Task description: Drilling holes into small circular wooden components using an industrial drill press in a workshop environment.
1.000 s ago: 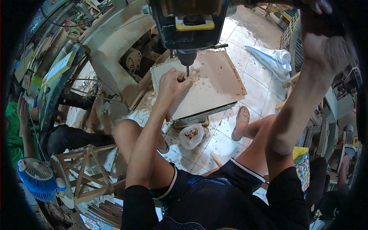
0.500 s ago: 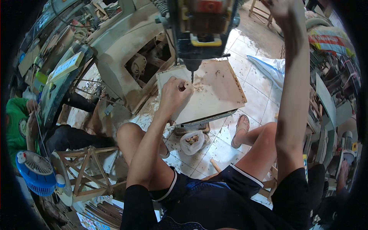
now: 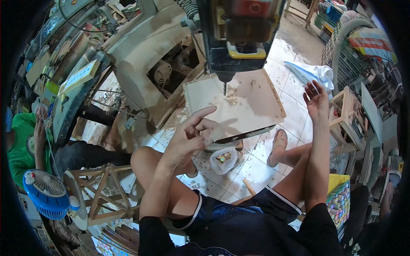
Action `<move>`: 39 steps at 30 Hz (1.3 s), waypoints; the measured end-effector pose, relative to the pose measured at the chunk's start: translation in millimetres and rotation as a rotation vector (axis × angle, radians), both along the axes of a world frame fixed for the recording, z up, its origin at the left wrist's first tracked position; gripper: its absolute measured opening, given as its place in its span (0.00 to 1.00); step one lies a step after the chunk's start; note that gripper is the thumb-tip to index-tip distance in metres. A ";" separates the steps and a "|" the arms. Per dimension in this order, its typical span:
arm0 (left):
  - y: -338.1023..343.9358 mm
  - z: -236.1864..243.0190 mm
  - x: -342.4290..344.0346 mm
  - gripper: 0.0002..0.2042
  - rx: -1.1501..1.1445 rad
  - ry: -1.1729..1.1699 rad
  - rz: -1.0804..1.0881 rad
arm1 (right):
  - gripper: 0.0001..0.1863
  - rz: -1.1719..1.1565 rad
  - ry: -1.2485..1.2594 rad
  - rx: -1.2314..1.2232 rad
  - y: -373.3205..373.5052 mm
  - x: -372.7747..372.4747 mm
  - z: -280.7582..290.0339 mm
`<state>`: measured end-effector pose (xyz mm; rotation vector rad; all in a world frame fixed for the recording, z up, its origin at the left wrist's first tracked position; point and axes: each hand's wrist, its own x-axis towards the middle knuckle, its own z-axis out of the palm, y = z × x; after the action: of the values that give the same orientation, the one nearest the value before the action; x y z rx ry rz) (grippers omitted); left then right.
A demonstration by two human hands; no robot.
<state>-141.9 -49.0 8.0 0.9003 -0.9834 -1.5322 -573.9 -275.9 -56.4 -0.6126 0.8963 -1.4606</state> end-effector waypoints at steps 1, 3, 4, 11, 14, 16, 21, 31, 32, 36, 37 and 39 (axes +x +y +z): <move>2.1 1.4 -2.5 0.40 -0.010 -0.003 -0.022 | 0.16 0.028 -0.005 -0.048 1.2 1.5 1.1; 5.2 4.6 -3.5 0.39 -0.029 -0.019 -0.065 | 0.15 0.030 -0.035 0.040 3.9 7.7 4.5; 5.6 5.6 -3.1 0.39 -0.052 0.010 -0.108 | 0.14 0.037 -0.042 0.069 4.6 11.0 6.7; 4.9 2.0 -16.1 0.31 -0.287 -0.404 0.004 | 0.13 0.082 -0.119 0.057 8.9 17.6 15.5; 5.1 3.0 -24.1 0.24 -0.456 -0.670 0.076 | 0.14 0.096 -0.126 0.054 7.7 14.7 15.8; 7.4 2.5 -26.3 0.21 -0.492 -0.747 0.051 | 0.15 0.116 -0.131 0.066 6.6 11.7 14.9; 18.8 -20.6 -20.9 0.18 -0.387 -0.860 -0.473 | 0.14 0.180 -0.121 0.019 2.6 0.4 12.0; 29.5 -104.5 -24.7 0.13 -0.215 -1.478 -0.523 | 0.17 0.222 -0.076 -0.007 9.3 -1.0 17.2; 30.8 -107.7 -25.8 0.14 -0.232 -1.475 -0.477 | 0.17 0.235 -0.072 -0.020 9.7 -0.6 18.7; 34.4 -114.6 -24.0 0.18 -0.164 -1.530 -0.472 | 0.17 0.214 -0.054 -0.025 11.7 -1.5 19.0; 34.4 -116.0 -20.5 0.20 -0.115 -1.552 -0.516 | 0.17 0.244 -0.074 -0.053 11.6 -2.5 18.4; 33.3 -119.8 -10.3 0.20 -0.081 -1.561 -0.654 | 0.17 0.214 -0.092 -0.029 11.2 -5.7 17.3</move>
<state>-152.3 -15.7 -111.8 1.8702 -2.5931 -1.0207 -579.6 -264.7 -39.1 -0.6375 0.7167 -1.3001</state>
